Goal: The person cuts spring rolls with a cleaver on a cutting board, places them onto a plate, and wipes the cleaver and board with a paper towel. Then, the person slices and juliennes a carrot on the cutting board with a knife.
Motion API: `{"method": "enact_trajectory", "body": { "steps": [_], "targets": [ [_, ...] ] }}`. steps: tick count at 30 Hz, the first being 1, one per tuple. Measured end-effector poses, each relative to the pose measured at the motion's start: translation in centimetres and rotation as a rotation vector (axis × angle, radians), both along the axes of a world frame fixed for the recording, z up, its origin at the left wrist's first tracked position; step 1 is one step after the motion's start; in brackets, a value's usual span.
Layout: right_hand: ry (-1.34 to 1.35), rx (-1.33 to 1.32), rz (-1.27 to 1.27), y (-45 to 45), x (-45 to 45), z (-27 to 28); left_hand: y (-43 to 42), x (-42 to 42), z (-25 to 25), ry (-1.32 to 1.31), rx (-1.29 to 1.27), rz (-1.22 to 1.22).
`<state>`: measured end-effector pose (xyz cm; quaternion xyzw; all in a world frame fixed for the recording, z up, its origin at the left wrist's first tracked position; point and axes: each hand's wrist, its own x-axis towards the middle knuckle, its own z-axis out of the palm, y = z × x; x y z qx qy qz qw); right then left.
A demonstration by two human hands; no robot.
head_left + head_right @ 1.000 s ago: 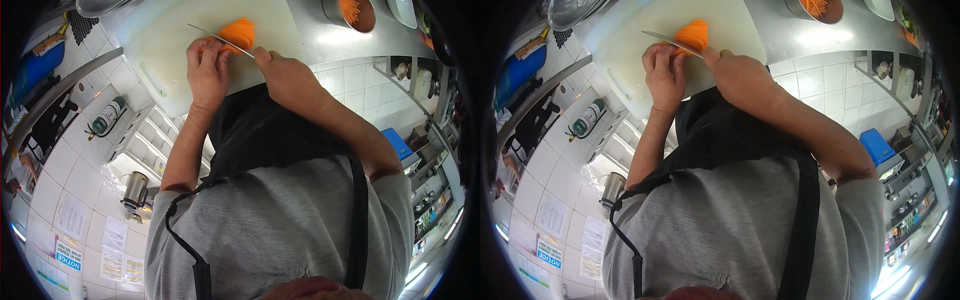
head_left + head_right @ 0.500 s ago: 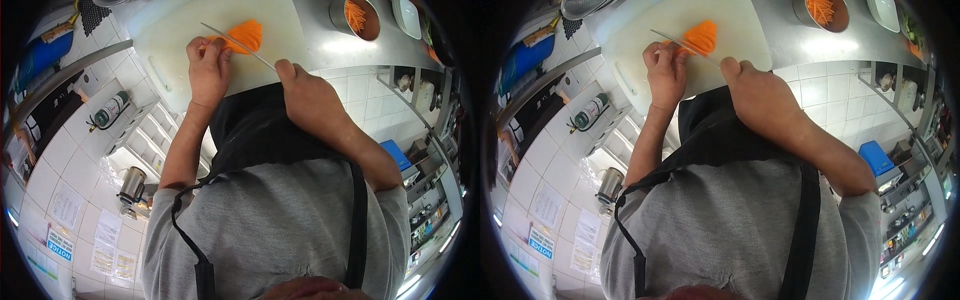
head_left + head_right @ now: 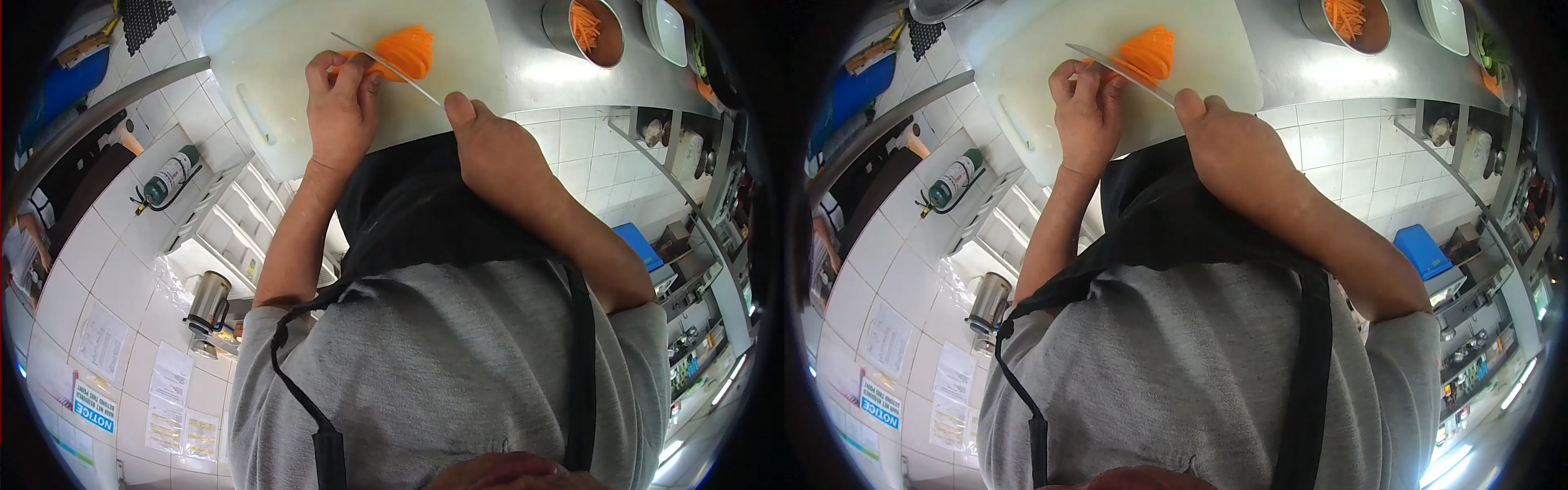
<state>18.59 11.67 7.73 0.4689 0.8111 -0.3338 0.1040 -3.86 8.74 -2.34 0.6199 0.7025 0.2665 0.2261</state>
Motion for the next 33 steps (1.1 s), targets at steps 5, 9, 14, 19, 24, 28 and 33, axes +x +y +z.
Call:
{"method": "enact_trajectory", "body": {
  "steps": [5,9,14,19,24,28,33],
  "targets": [
    [0.054,0.05,0.0,0.4,-0.3,-3.3,0.0,-0.2,-0.4,0.004,0.07,-0.004],
    [0.065,0.04,-0.005,1.1,0.2,-3.0,0.0,-0.2,-0.3,-0.032,0.077,0.007],
    [0.061,0.021,-0.019,0.4,0.4,1.5,0.0,-0.1,0.1,-0.015,0.067,0.005],
    [-0.005,0.019,-0.003,-0.3,0.1,1.7,0.1,-0.2,-0.1,-0.017,0.027,0.011],
    [-0.018,-0.012,0.001,0.1,-0.1,1.6,0.1,-0.3,0.0,-0.039,0.022,0.008],
    [0.017,-0.008,0.014,0.1,0.0,0.2,0.0,-0.4,-0.3,-0.031,0.043,-0.003],
    [0.069,0.047,-0.003,-0.3,-0.3,-2.5,-0.2,-0.3,-0.3,-0.021,0.033,0.02]
  ]
}}
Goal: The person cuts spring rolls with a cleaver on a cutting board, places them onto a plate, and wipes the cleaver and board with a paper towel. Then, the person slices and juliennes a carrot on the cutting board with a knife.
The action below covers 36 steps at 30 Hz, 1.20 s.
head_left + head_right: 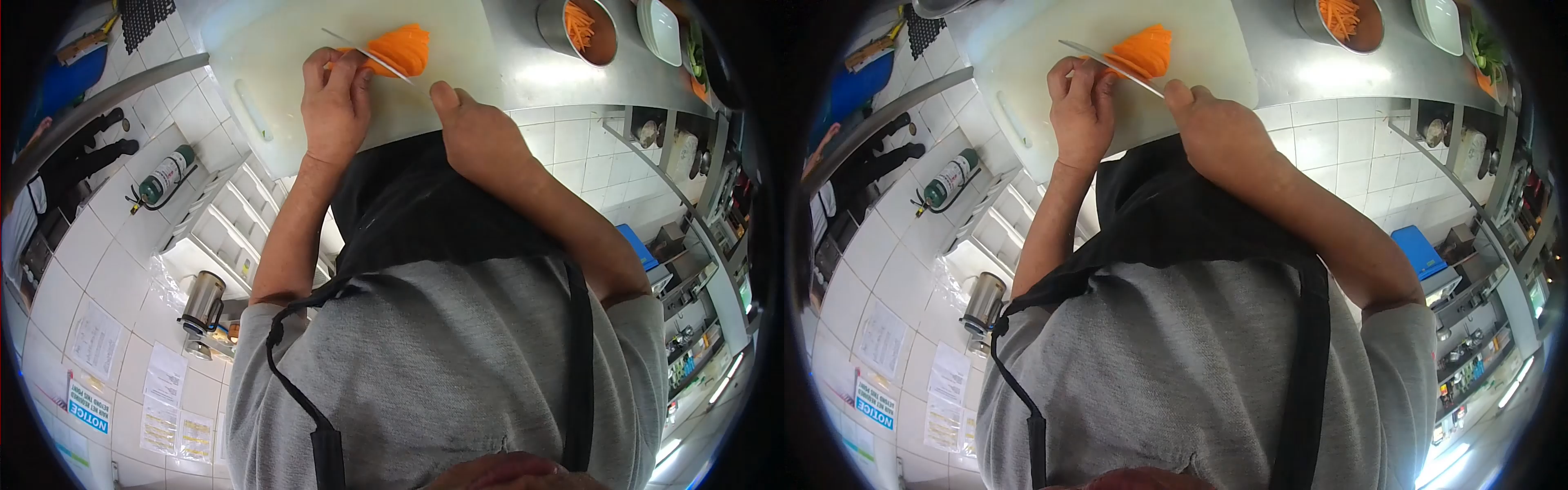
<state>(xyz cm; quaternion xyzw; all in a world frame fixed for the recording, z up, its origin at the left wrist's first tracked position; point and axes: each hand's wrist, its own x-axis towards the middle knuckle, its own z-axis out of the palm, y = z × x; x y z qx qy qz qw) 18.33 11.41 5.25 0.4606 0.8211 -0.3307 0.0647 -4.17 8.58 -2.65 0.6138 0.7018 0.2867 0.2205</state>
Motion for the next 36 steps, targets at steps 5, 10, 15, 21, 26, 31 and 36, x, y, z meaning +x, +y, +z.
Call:
{"method": "enact_trajectory", "body": {
  "steps": [5,10,15,21,26,31,36],
  "targets": [
    [0.055,0.032,-0.055,-0.2,-0.3,0.4,0.3,0.2,0.3,0.03,0.052,-0.009],
    [0.168,-0.066,-0.076,-1.1,0.4,3.4,-0.1,-0.9,-0.5,0.053,0.0,-0.077],
    [0.128,-0.148,-0.017,0.5,-0.8,4.9,-0.9,-1.4,-2.5,-0.011,0.086,-0.022],
    [0.203,-0.174,0.006,0.9,0.2,4.9,-0.5,-0.9,-0.8,-0.013,0.003,-0.067],
    [0.13,-0.025,0.016,0.3,0.4,-0.3,-0.3,0.5,0.1,-0.14,0.023,-0.012],
    [0.169,-0.032,-0.017,-0.8,0.1,-1.5,-0.5,-0.3,0.3,-0.075,0.091,-0.079],
    [0.162,-0.051,-0.03,-0.3,0.2,-0.7,-0.5,-0.5,0.3,-0.101,0.067,-0.083]
  ]
}}
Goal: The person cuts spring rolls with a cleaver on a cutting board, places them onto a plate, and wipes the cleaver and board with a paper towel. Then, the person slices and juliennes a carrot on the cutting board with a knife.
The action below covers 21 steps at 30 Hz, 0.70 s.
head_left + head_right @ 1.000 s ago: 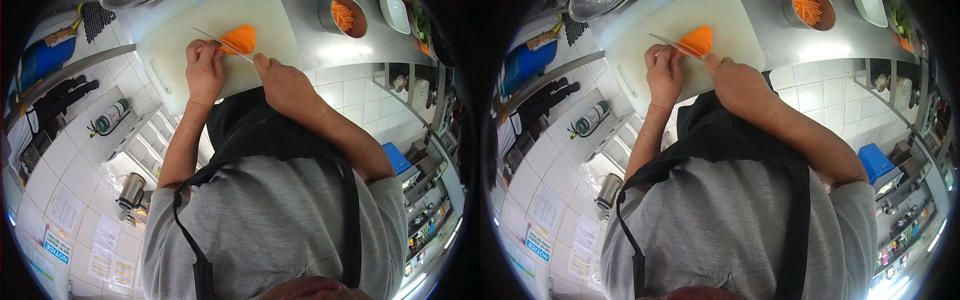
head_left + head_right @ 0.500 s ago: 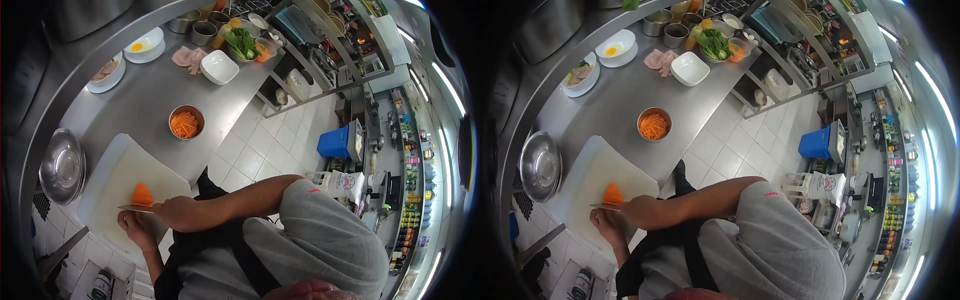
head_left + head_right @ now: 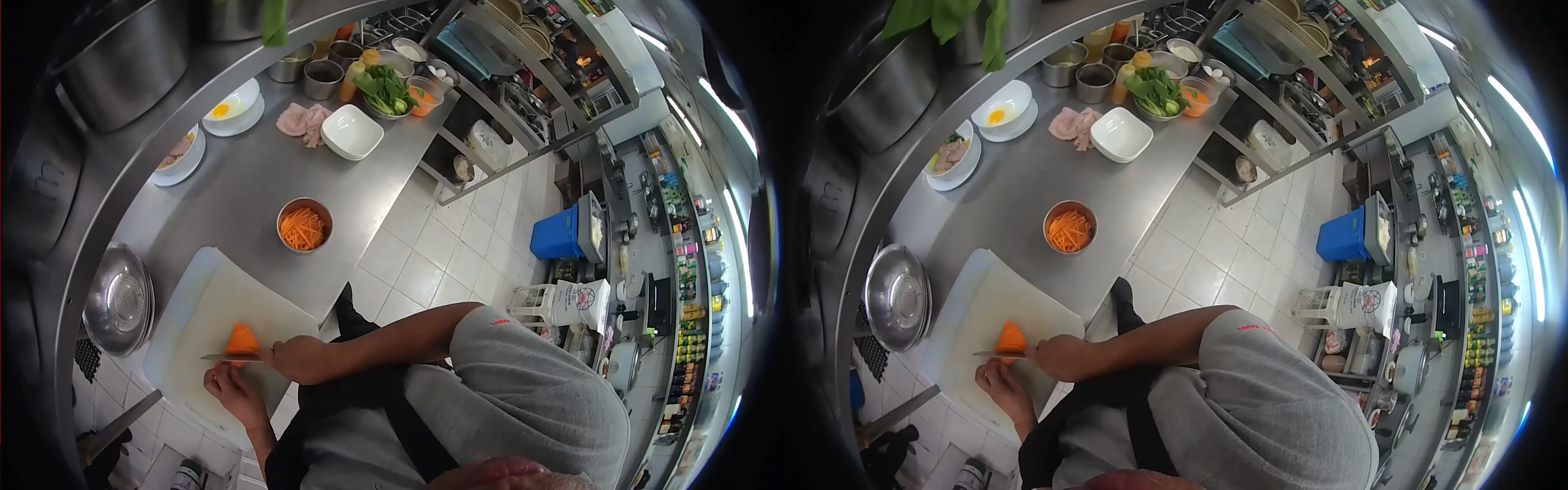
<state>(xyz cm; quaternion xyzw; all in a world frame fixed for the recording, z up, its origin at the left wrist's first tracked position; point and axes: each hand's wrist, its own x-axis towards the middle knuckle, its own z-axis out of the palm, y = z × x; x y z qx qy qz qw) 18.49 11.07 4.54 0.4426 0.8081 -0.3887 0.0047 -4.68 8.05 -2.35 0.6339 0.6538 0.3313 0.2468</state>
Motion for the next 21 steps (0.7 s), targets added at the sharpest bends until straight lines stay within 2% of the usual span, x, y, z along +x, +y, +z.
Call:
{"method": "enact_trajectory", "body": {
  "steps": [3,6,9,12,13,14,15,16,17,18,19,21],
  "targets": [
    [0.018,0.032,0.007,-0.1,0.0,-1.5,0.1,0.4,0.4,-0.016,-0.01,-0.007],
    [0.007,-0.005,0.033,0.7,0.5,0.3,0.1,0.1,0.3,-0.026,-0.007,0.022],
    [0.039,-0.009,0.005,0.3,0.3,-1.6,-0.1,-0.3,-0.7,0.05,-0.005,-0.009],
    [0.07,0.077,-0.007,-0.9,0.9,-2.4,-0.1,-0.7,-2.3,0.116,0.111,0.005],
    [0.079,-0.003,-0.01,-0.8,1.2,-1.6,0.5,-0.8,-2.0,0.179,0.153,0.0],
    [0.141,0.154,0.024,-2.2,1.7,-5.5,0.4,-0.6,-2.3,0.148,0.144,0.024],
    [0.016,-0.022,0.019,-1.3,1.8,-3.2,0.5,-1.0,-3.4,0.176,0.152,0.015],
    [0.057,0.027,-0.004,-1.3,2.3,-2.1,0.4,-0.8,-3.3,0.188,0.173,0.026],
    [0.015,-0.054,-0.034,-0.4,1.8,0.0,0.3,-0.5,-1.9,0.163,0.097,0.054],
    [0.068,0.036,-0.055,-0.6,1.8,-1.0,0.3,-0.2,-0.6,0.165,0.112,0.053],
    [0.012,0.007,-0.045,0.3,1.4,1.3,-0.1,-0.2,-0.7,0.155,0.062,0.092],
    [-0.079,0.002,-0.054,0.9,0.8,2.4,0.0,0.0,-0.5,0.135,0.024,0.11]
  ]
}}
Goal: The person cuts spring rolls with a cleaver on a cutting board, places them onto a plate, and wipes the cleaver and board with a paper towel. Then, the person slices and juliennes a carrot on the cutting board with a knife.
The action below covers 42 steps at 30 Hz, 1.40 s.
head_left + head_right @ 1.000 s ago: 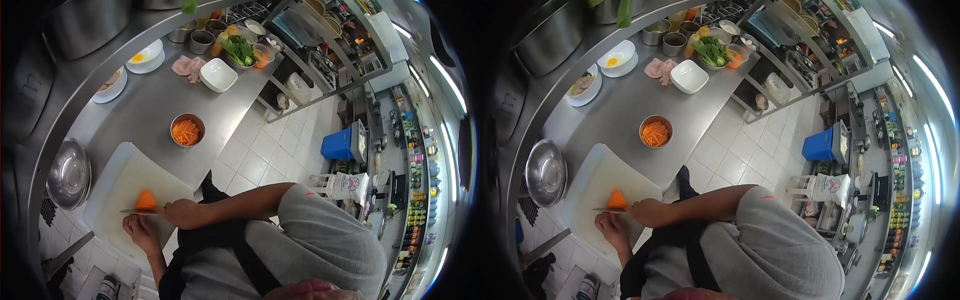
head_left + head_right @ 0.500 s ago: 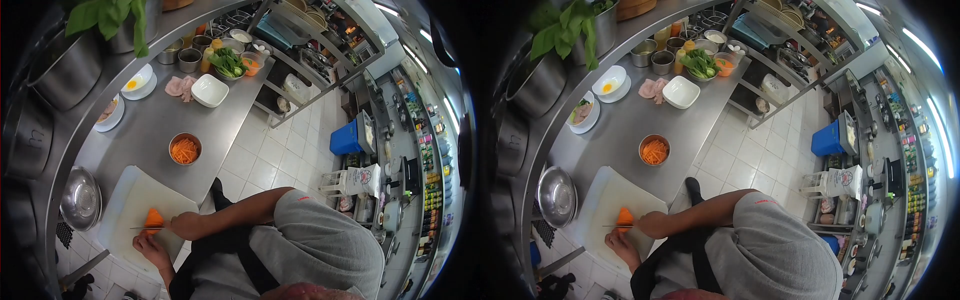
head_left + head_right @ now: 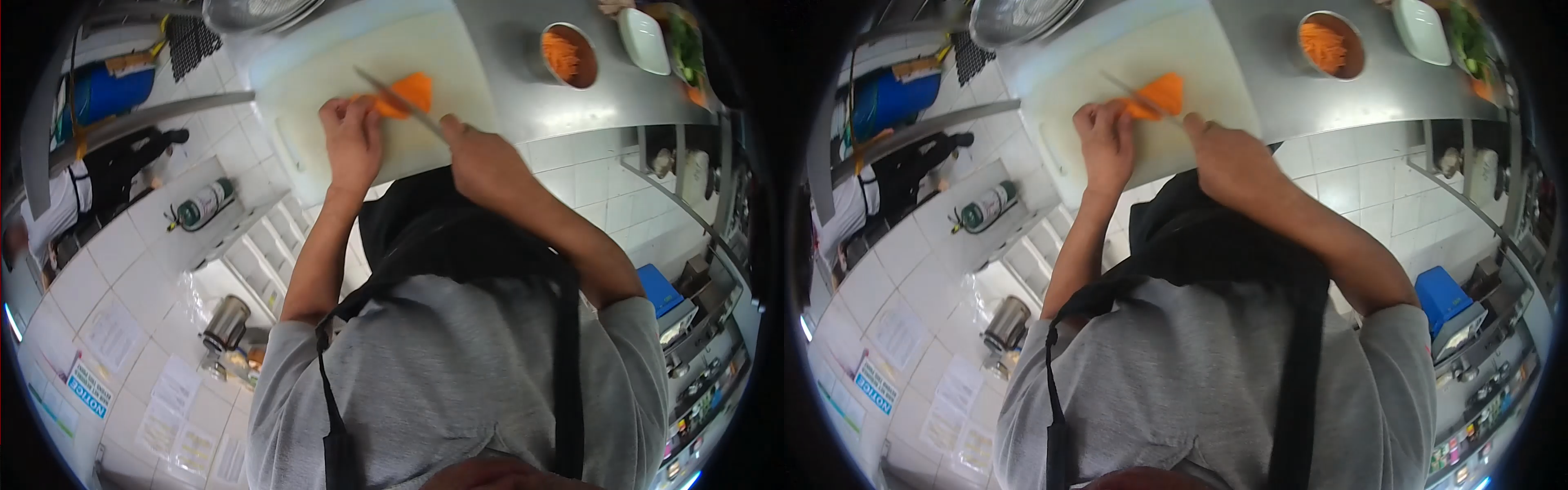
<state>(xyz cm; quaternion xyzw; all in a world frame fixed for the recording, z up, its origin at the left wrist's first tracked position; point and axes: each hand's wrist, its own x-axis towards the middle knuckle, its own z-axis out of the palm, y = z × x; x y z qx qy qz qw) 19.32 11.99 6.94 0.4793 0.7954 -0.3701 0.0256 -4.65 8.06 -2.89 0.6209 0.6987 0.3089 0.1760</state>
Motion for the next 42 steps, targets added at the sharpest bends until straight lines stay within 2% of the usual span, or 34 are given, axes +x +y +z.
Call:
{"method": "enact_trajectory", "body": {
  "steps": [10,15,29,34,42],
  "targets": [
    [-0.075,0.015,0.072,-0.9,-0.7,3.2,0.3,-0.7,0.4,-0.012,-0.062,-0.04],
    [-0.042,0.067,0.063,-1.9,-0.2,2.4,0.6,-0.3,0.0,0.016,-0.031,-0.053],
    [-0.068,-0.014,0.084,-0.9,-0.9,1.4,0.5,-0.3,-0.7,-0.079,-0.051,-0.019],
    [-0.067,-0.021,0.082,-0.7,-1.1,1.3,0.5,-0.5,-0.5,-0.025,-0.061,-0.038],
    [0.009,0.138,0.089,-0.1,-2.8,-2.7,0.2,-0.5,-1.1,-0.048,-0.016,-0.047]
  ]
}}
